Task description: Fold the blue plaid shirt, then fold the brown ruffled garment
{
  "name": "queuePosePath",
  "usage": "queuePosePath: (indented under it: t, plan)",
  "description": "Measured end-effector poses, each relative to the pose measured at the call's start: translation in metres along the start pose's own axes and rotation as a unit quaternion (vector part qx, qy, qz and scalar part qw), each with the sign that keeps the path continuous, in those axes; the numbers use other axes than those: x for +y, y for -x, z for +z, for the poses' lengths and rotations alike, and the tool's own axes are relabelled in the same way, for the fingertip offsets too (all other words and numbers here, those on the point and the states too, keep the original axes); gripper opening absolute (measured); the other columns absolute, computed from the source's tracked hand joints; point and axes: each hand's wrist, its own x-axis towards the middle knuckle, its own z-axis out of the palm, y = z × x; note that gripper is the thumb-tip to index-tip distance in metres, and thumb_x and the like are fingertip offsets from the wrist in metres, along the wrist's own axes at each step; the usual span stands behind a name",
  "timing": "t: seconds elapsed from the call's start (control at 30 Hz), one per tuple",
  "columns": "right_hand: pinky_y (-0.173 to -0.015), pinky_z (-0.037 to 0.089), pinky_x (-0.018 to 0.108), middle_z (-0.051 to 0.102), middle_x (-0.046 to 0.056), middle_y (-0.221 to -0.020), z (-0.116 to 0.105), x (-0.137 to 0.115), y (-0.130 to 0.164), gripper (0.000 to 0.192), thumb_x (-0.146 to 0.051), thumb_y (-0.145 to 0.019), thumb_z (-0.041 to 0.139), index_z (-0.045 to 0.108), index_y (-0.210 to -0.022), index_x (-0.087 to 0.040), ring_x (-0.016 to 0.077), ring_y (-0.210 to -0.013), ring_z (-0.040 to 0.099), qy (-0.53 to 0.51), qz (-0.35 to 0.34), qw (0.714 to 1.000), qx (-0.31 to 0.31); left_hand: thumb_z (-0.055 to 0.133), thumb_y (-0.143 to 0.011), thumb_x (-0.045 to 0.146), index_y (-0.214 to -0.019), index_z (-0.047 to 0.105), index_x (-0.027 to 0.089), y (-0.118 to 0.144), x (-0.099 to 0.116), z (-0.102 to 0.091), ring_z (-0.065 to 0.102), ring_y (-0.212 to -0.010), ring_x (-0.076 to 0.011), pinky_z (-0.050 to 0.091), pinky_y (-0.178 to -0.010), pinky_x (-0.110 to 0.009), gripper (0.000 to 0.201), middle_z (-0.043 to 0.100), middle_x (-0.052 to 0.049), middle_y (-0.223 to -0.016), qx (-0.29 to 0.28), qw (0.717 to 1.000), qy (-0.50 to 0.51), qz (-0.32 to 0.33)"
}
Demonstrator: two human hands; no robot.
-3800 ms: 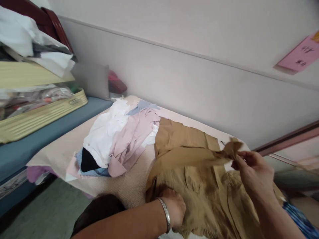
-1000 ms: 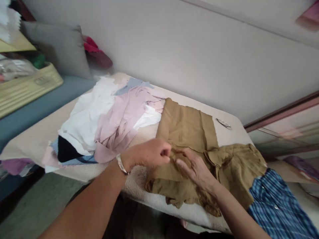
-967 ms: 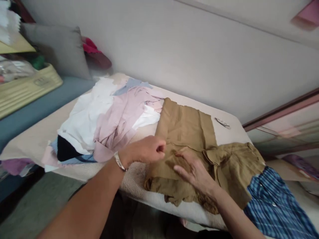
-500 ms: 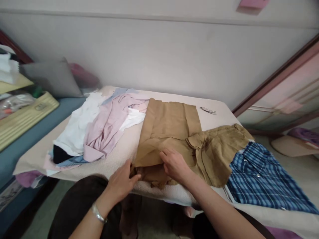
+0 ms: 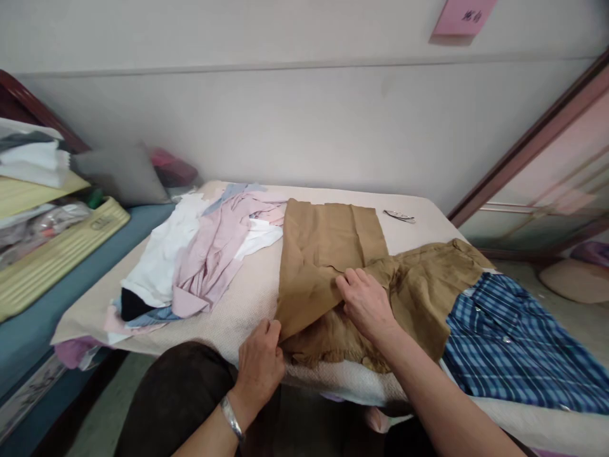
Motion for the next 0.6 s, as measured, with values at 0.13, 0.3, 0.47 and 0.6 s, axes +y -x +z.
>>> queuePosePath:
  t: [0.13, 0.3, 0.47, 0.6]
  plan:
    - [-0.078, 0.041, 0.036, 0.065, 0.013, -0.097, 0.018, -0.003, 0.002, 0.019, -0.011, -0.091, 0.05, 0.068, -0.094, -0.017, 0.0266, -0.095, 0.057, -0.009, -0.015, 0.994, -0.104, 0.054, -0.075, 0.008, -0.096, 0.057, 0.023, -0.003, -0.004, -0.001, 0.059, -0.101, -0.0217, 0.041, -0.084, -0.032, 0.026, 0.058, -0.005, -0.103, -0.022, 0.999, 0.027, 0.013]
    - [-0.079, 0.042, 0.033, 0.067, 0.012, -0.1, 0.023, -0.007, 0.006, 0.018, -0.016, -0.091, 0.052, 0.069, -0.098, -0.017, 0.025, -0.097, 0.06, -0.029, -0.017, 0.986, -0.164, 0.057, -0.073, 0.012, -0.09, 0.056, 0.021, -0.018, -0.034, -0.013, 0.058, -0.089, -0.0179, 0.043, -0.079, -0.029, 0.019, 0.062, -0.003, -0.093, -0.067, 0.978, 0.197, -0.014]
    - [-0.08, 0.042, 0.034, 0.067, 0.012, -0.101, 0.015, -0.012, 0.007, 0.016, -0.019, -0.087, 0.055, 0.066, -0.098, -0.017, 0.025, -0.097, 0.06, -0.03, -0.01, 0.987, -0.157, 0.053, -0.089, 0.042, -0.084, 0.053, 0.021, -0.024, -0.04, -0.014, 0.057, -0.076, -0.0187, 0.039, -0.07, -0.031, 0.021, 0.061, -0.002, -0.078, -0.064, 0.978, 0.181, -0.075]
    - [-0.08, 0.04, 0.034, 0.066, 0.01, -0.103, 0.005, -0.024, 0.009, 0.015, -0.017, -0.082, 0.056, 0.062, -0.096, -0.019, 0.0245, -0.098, 0.059, -0.049, -0.028, 0.992, -0.112, 0.058, -0.087, 0.046, -0.089, 0.053, 0.022, -0.025, -0.03, -0.007, 0.061, -0.08, -0.0199, 0.038, -0.07, -0.03, 0.025, 0.065, -0.004, -0.082, -0.072, 0.984, 0.136, -0.09]
